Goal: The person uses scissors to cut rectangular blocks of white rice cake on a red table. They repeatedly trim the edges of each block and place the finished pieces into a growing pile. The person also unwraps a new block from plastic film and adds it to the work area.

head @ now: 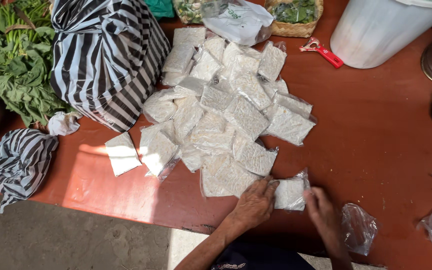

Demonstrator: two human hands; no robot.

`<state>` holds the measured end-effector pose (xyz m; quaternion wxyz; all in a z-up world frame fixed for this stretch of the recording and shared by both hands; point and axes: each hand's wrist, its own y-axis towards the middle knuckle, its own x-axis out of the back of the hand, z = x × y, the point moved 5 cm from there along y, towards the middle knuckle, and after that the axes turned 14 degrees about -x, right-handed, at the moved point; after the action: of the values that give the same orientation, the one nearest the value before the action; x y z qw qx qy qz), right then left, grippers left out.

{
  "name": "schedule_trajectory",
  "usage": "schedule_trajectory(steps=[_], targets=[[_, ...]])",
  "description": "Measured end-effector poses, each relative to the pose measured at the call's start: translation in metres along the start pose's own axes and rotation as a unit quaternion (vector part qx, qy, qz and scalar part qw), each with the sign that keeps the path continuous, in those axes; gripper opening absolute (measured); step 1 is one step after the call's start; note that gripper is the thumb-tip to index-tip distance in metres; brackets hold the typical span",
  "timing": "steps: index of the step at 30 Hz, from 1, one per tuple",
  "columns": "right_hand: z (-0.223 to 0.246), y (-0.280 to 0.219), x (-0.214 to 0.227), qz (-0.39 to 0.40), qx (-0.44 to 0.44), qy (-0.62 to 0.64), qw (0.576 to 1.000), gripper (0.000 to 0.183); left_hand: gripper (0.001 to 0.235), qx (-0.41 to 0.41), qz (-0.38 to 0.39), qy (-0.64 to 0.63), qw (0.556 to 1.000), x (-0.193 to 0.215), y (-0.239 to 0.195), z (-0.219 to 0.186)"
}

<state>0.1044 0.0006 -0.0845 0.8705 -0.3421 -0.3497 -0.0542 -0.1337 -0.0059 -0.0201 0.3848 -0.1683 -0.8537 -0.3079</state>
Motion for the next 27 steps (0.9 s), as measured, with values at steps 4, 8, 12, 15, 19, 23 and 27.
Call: schedule_trajectory(steps=[4,8,12,15,19,23,27], targets=[[0.016,-0.046,-0.016,-0.089,0.138,-0.159,0.974,0.027,0.062,0.005,0.119,0.108,0.987,-0.032,0.023,0.005],[0.006,-0.029,-0.008,-0.035,0.144,0.005,0.989,0.022,0.069,0.070,0.225,0.079,0.969,-0.034,0.037,0.010],[-0.017,-0.008,-0.002,0.017,0.094,0.117,0.988,0.024,0.054,0.117,0.240,0.013,0.964,-0.033,0.036,0.007],[-0.015,-0.003,0.001,0.055,0.082,0.171,0.980,0.024,0.050,0.126,0.072,-0.094,0.985,-0.034,0.028,0.010],[0.001,-0.005,0.010,0.107,0.154,0.261,0.947,0.025,0.062,0.183,-0.059,-0.277,0.941,-0.065,0.016,0.033],[0.003,0.012,0.020,0.111,0.147,0.270,0.945,0.031,0.068,0.278,-0.034,-0.516,0.810,-0.094,0.005,0.048],[0.005,0.020,0.060,-0.010,0.125,0.231,0.965,0.037,0.071,0.258,0.073,-0.487,0.831,-0.079,-0.003,0.031]])
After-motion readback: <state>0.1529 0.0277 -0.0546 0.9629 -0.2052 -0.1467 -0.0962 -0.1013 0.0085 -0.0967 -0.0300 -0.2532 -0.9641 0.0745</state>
